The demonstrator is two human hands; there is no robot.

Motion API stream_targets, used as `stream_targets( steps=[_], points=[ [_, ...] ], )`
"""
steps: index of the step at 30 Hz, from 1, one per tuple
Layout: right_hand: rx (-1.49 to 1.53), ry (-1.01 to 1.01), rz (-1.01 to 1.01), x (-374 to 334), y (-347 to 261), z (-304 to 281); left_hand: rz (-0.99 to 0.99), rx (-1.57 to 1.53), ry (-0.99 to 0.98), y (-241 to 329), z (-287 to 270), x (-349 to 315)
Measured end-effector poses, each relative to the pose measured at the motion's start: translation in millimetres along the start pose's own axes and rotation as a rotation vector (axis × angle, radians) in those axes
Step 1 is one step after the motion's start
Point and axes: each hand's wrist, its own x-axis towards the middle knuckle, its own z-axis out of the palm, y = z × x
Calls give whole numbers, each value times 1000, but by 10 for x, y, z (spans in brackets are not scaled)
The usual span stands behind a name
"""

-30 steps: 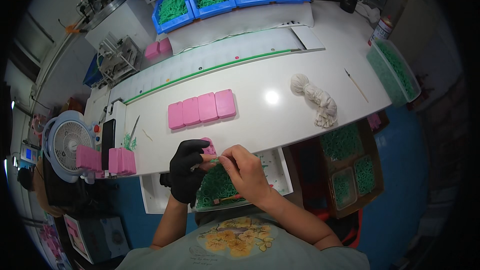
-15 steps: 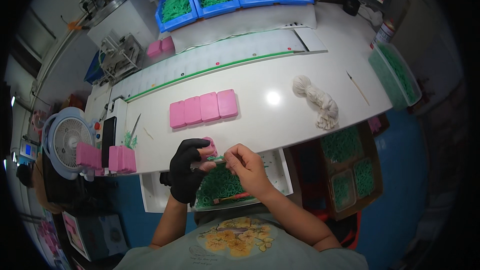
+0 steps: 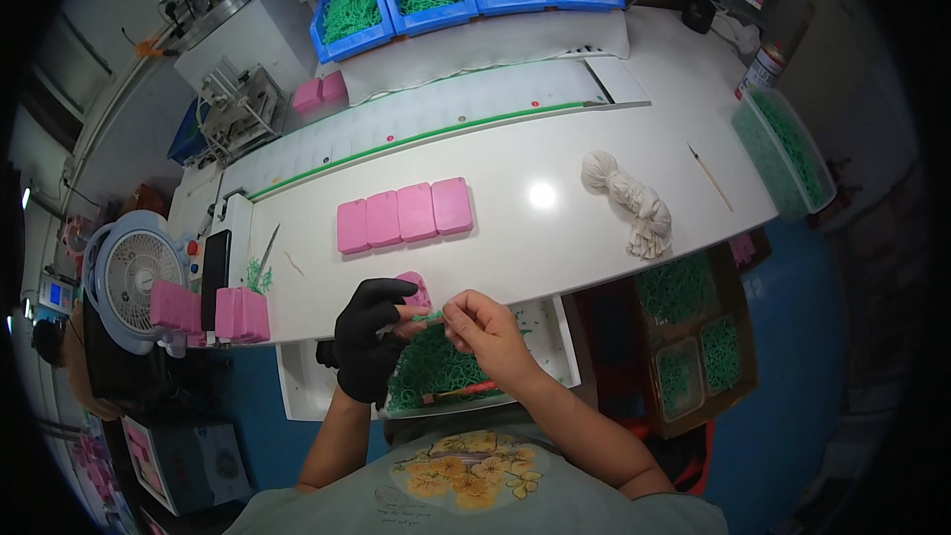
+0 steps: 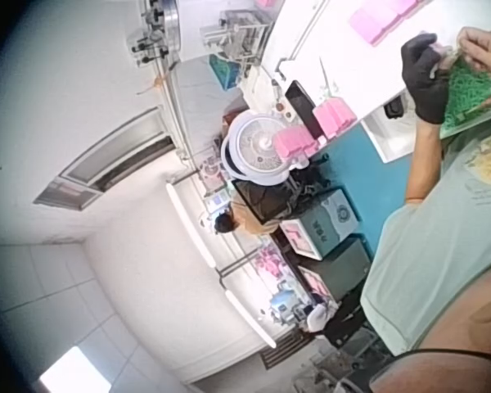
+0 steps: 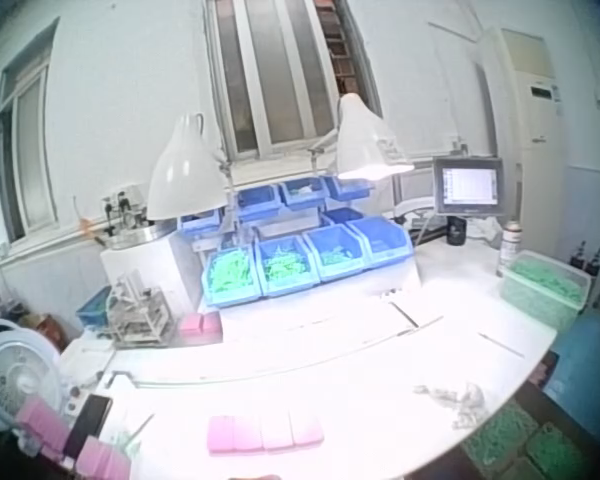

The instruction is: Assembling wicks and small green components into pink candle molds at a workstation.

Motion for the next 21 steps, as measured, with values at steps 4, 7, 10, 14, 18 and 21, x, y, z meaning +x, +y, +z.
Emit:
stream_targets(
  steps=[4, 7, 10, 14, 18, 21],
  points=[
    [1, 5, -1, -1, -21, 41, 11, 11, 3, -20, -1, -9],
    [34, -10, 14, 5, -9, 34, 9, 9, 4, -7, -4, -8],
    [69, -39, 38, 6, 9, 14, 6, 13, -1, 14, -11, -6],
    [114, -70, 56, 5, 48, -34, 52, 44, -7, -24, -20, -12],
    [-14, 29, -27, -4, 0, -33, -26, -2, 31, 85, -35, 34],
    [-209, 84, -169, -9, -26, 0, -68, -25, -9, 14, -56, 19]
  ],
)
